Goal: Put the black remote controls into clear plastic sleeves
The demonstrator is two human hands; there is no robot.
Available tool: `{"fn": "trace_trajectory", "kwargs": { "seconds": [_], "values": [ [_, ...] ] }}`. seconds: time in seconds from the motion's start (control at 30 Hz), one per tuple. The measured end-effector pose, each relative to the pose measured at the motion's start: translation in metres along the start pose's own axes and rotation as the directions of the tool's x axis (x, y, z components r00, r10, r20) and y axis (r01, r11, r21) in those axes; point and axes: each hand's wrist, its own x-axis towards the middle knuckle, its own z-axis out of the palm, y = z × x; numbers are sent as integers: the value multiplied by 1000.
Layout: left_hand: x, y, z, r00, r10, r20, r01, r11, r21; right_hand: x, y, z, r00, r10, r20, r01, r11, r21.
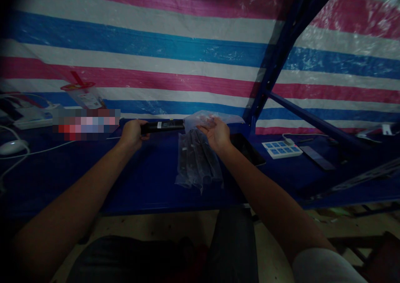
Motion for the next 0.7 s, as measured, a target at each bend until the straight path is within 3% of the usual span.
{"fn": "trace_trajectory", "kwargs": {
  "seconds": [0.1,0.4,0.6,0.7],
  "values": [
    [-6,5,3,993,15,-117,-12,999,31,0,2,0,998,-42,-55,37,996,-84],
    [-11,8,6,997,16,-80,-15,1000,7,-8,-2,4,990,-140,-34,126,958,-257],
    [-10,7,7,994,59,-88,-57,998,31,-5,-2,3,984,-128,-123,93,962,-257],
    [-10,6,7,994,71,-78,-69,997,36,-4,-1,0,989,-118,-90,93,965,-244]
  ]
}}
